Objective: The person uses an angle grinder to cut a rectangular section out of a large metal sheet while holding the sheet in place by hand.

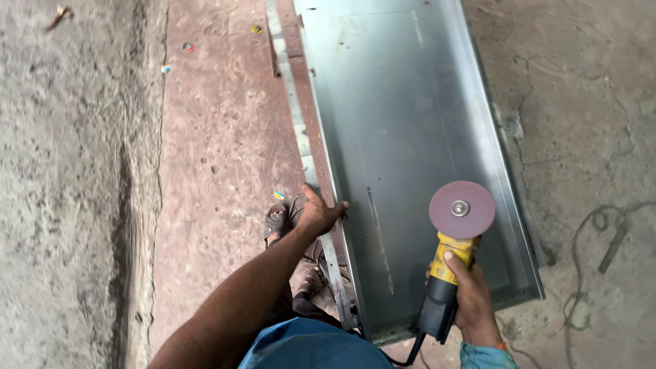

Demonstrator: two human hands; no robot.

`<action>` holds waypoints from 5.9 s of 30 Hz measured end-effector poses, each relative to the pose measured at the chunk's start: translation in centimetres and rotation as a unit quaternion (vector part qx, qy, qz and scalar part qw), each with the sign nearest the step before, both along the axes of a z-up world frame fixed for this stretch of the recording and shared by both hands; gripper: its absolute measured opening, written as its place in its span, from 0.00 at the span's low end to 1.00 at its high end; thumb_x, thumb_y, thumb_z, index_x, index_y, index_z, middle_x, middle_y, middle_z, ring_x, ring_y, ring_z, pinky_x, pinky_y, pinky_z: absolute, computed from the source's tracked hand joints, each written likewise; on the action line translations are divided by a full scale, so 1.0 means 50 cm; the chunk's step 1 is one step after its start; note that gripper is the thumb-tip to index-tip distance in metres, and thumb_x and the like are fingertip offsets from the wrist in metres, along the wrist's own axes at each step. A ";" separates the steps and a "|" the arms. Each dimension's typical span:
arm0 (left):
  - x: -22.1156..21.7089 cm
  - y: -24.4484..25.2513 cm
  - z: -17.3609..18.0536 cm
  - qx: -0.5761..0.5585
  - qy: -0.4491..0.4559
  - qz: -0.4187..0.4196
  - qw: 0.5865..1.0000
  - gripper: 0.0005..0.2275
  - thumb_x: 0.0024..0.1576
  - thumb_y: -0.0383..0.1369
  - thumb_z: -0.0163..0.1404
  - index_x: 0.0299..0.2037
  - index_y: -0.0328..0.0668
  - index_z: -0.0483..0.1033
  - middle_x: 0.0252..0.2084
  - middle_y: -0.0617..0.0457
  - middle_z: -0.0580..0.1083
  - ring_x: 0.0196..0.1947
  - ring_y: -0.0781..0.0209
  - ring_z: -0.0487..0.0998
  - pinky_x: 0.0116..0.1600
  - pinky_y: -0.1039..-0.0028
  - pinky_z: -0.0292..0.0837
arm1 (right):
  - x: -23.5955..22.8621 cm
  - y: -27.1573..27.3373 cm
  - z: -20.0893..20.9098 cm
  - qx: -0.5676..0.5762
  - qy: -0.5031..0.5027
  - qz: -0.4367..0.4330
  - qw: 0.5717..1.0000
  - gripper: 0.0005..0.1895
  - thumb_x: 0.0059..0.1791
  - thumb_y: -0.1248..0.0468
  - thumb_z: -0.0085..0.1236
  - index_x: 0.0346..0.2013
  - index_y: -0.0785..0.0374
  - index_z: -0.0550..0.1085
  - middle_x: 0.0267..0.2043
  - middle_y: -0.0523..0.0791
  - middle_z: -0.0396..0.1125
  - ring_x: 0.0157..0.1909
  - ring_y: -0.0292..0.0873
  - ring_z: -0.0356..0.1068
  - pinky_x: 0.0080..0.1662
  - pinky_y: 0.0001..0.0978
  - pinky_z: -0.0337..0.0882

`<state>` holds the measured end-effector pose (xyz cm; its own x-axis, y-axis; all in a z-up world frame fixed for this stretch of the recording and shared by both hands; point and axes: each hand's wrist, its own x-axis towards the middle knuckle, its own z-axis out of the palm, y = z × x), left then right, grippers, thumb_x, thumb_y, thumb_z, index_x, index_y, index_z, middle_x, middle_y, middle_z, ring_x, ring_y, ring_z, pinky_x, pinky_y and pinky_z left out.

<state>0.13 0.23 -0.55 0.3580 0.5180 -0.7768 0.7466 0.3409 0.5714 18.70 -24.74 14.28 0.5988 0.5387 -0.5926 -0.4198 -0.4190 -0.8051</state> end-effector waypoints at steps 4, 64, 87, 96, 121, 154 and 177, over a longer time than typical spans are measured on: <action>0.007 0.002 0.021 0.070 0.098 -0.018 0.993 0.59 0.53 0.55 0.59 0.71 0.24 0.19 0.71 0.19 0.51 0.65 0.31 0.67 0.65 0.59 0.71 | -0.032 -0.088 0.012 0.054 0.041 -0.080 0.995 0.29 0.52 0.47 0.50 0.55 0.69 0.66 0.36 0.52 0.70 0.35 0.45 0.74 0.37 0.40 0.77; -0.175 0.463 0.141 0.368 0.069 -0.478 0.794 0.30 0.62 0.49 0.48 0.69 0.40 0.54 0.71 0.42 0.57 0.70 0.42 0.59 0.69 0.46 0.58 | -0.149 0.165 0.064 0.326 0.108 -0.171 0.924 0.41 0.48 0.41 0.52 0.65 0.67 0.59 0.40 0.53 0.63 0.38 0.47 0.66 0.39 0.47 0.70; 0.000 0.596 0.102 0.506 -0.008 -0.701 0.503 0.17 0.59 0.35 0.53 0.59 0.51 0.71 0.55 0.55 0.69 0.57 0.59 0.69 0.62 0.59 0.65 | -0.071 0.215 0.073 0.280 0.115 -0.127 0.945 0.44 0.48 0.44 0.57 0.69 0.68 0.55 0.42 0.56 0.63 0.42 0.51 0.67 0.44 0.51 0.71; -0.031 0.576 0.062 0.498 0.014 -0.671 0.549 0.23 0.60 0.31 0.49 0.67 0.51 0.62 0.68 0.48 0.61 0.68 0.47 0.61 0.71 0.41 0.49 | -0.114 0.275 0.154 0.225 0.063 -0.164 0.958 0.40 0.50 0.44 0.54 0.66 0.69 0.59 0.41 0.53 0.62 0.41 0.48 0.67 0.42 0.46 0.71; 0.018 0.462 -0.077 0.144 -0.042 0.015 0.989 0.29 0.60 0.47 0.46 0.58 0.27 0.52 0.51 0.22 0.73 0.54 0.28 0.75 0.61 0.50 0.68 | 0.035 0.270 0.056 -0.290 -0.269 0.192 0.899 0.33 0.39 0.54 0.72 0.53 0.63 0.69 0.41 0.51 0.75 0.41 0.49 0.77 0.42 0.43 0.78; 0.012 0.433 0.023 0.182 -0.013 0.039 0.982 0.17 0.65 0.43 0.39 0.51 0.35 0.56 0.44 0.27 0.76 0.45 0.28 0.79 0.53 0.47 0.74 | -0.093 0.311 -0.011 -0.395 -0.237 0.341 0.820 0.35 0.39 0.51 0.68 0.56 0.57 0.65 0.38 0.52 0.77 0.38 0.50 0.82 0.41 0.42 0.80; 0.035 0.429 -0.040 0.277 0.038 -0.116 0.953 0.11 0.66 0.36 0.39 0.51 0.37 0.58 0.49 0.28 0.72 0.43 0.37 0.83 0.44 0.56 0.83 | -0.114 0.314 -0.020 -0.413 -0.217 0.314 0.827 0.31 0.40 0.49 0.69 0.49 0.60 0.68 0.39 0.52 0.78 0.39 0.48 0.82 0.42 0.42 0.81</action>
